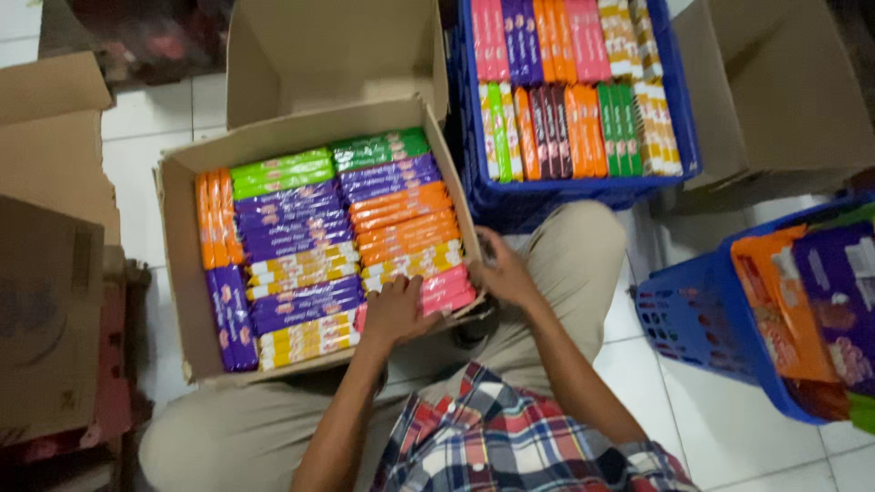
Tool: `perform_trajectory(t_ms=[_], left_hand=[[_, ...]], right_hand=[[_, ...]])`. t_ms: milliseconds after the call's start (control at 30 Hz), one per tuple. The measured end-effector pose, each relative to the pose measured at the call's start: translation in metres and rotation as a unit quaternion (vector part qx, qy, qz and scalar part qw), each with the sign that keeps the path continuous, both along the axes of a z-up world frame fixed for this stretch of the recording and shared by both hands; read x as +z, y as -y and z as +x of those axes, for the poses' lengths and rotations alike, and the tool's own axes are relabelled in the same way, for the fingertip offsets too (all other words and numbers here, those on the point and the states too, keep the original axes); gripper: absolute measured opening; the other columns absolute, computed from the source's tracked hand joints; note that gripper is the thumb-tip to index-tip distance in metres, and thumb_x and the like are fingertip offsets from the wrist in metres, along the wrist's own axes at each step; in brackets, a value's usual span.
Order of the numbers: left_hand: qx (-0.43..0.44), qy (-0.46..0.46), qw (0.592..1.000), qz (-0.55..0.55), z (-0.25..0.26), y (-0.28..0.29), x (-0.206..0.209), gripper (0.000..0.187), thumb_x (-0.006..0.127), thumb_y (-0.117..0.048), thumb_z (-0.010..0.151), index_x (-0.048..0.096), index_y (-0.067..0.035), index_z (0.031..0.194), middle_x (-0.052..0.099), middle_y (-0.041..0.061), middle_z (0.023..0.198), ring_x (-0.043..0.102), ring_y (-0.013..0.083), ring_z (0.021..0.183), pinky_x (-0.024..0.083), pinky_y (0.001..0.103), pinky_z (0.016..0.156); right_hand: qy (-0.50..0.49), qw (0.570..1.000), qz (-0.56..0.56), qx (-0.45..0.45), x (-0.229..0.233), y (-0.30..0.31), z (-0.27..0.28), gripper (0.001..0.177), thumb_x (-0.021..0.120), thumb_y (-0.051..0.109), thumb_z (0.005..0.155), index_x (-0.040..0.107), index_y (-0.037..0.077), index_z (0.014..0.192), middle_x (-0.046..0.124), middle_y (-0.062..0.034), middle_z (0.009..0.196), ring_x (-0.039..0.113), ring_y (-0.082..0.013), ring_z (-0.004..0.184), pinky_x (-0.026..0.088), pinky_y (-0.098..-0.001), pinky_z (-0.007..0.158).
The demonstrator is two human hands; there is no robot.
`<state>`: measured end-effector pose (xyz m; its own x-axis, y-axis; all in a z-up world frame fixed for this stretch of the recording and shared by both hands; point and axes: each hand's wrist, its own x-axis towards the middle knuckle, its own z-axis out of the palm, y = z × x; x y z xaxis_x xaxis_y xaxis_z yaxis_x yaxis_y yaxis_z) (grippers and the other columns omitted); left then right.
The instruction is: The person sits on the floor and packs colorful snack packets from a blue crate into a cardboard box. They arrange the packets in neat rows by color and type, filling the box layer by layer.
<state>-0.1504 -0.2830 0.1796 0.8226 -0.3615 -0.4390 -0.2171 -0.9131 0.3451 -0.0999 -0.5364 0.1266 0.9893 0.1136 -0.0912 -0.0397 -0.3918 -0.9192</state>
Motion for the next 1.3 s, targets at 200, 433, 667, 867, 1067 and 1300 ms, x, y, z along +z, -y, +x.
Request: perform_trajectory(t_ms=[200, 433, 667, 867, 1067, 1300], left_hand=[[0.043, 0.000, 0.994, -0.105, 0.047, 0.030, -0.045, 0.063, 0.049, -0.054, 0.099, 0.044, -0.019, 0.151, 0.053, 0.015, 0.142, 0.057, 0.0413, 0.131, 0.050, 0.058, 0.098], [0.114, 0.207, 0.932, -0.274, 0.153, 0.093, -0.049, 0.061, 0.062, -0.010, 0.082, 0.051, 0.001, 0.141, 0.047, 0.030, 0.147, 0.046, 0.0516, 0.140, 0.044, 0.057, 0.111], [0.214, 0.096, 0.939, -0.252, 0.197, 0.131, -0.086, 0.096, 0.050, 0.006, 0.073, 0.013, 0.000, 0.161, 0.004, 0.012, 0.175, 0.009, 0.0345, 0.161, 0.024, 0.041, 0.126], [0.187, 0.183, 0.915, -0.307, 0.193, 0.124, -0.172, 0.098, 0.051, -0.007, 0.060, 0.034, -0.007, 0.156, 0.018, 0.016, 0.172, 0.020, 0.0434, 0.158, 0.046, 0.040, 0.115], [0.226, 0.067, 0.922, -0.307, 0.198, 0.123, -0.118, 0.086, 0.053, 0.004, 0.065, 0.044, -0.011, 0.150, 0.018, 0.009, 0.172, 0.018, 0.0343, 0.160, 0.042, 0.041, 0.118], [0.201, 0.067, 0.936, -0.282, 0.207, 0.127, -0.096, 0.064, 0.050, 0.002, 0.082, 0.047, -0.007, 0.145, 0.013, 0.012, 0.172, 0.010, 0.0397, 0.160, 0.032, 0.049, 0.122]], right_hand=[[-0.081, 0.996, 0.044, -0.010, 0.018, 0.000, 0.017, 0.073, 0.075, 0.010, 0.084, 0.050, 0.018, 0.152, 0.051, -0.0258, 0.145, 0.044, -0.0551, 0.137, 0.042, -0.0641, 0.110], [0.055, 0.997, -0.049, -0.033, 0.086, 0.056, 0.167, 0.044, 0.083, 0.013, 0.083, 0.068, 0.009, 0.124, 0.073, -0.0216, 0.121, 0.067, -0.0414, 0.121, 0.051, -0.0523, 0.104], [0.238, 0.917, -0.320, 0.014, 0.068, 0.115, 0.449, 0.070, 0.076, 0.029, 0.084, 0.049, 0.006, 0.145, 0.055, -0.0207, 0.143, 0.051, -0.0404, 0.131, 0.042, -0.0508, 0.107], [0.107, 0.825, -0.549, 0.077, 0.110, 0.109, 0.583, 0.117, 0.089, 0.055, 0.069, 0.028, 0.015, 0.162, 0.035, -0.0142, 0.164, 0.029, -0.0385, 0.152, 0.035, -0.0663, 0.110], [0.090, 0.837, -0.530, 0.103, 0.097, 0.121, 0.607, 0.077, 0.090, 0.023, 0.061, 0.056, 0.019, 0.131, 0.061, -0.0136, 0.124, 0.055, -0.0399, 0.123, 0.025, -0.0709, 0.116], [0.256, 0.782, -0.561, 0.091, 0.136, 0.106, 0.508, 0.079, 0.079, 0.070, 0.069, 0.061, 0.024, 0.131, 0.060, -0.0122, 0.113, 0.060, -0.0387, 0.103, 0.050, -0.0579, 0.076]])
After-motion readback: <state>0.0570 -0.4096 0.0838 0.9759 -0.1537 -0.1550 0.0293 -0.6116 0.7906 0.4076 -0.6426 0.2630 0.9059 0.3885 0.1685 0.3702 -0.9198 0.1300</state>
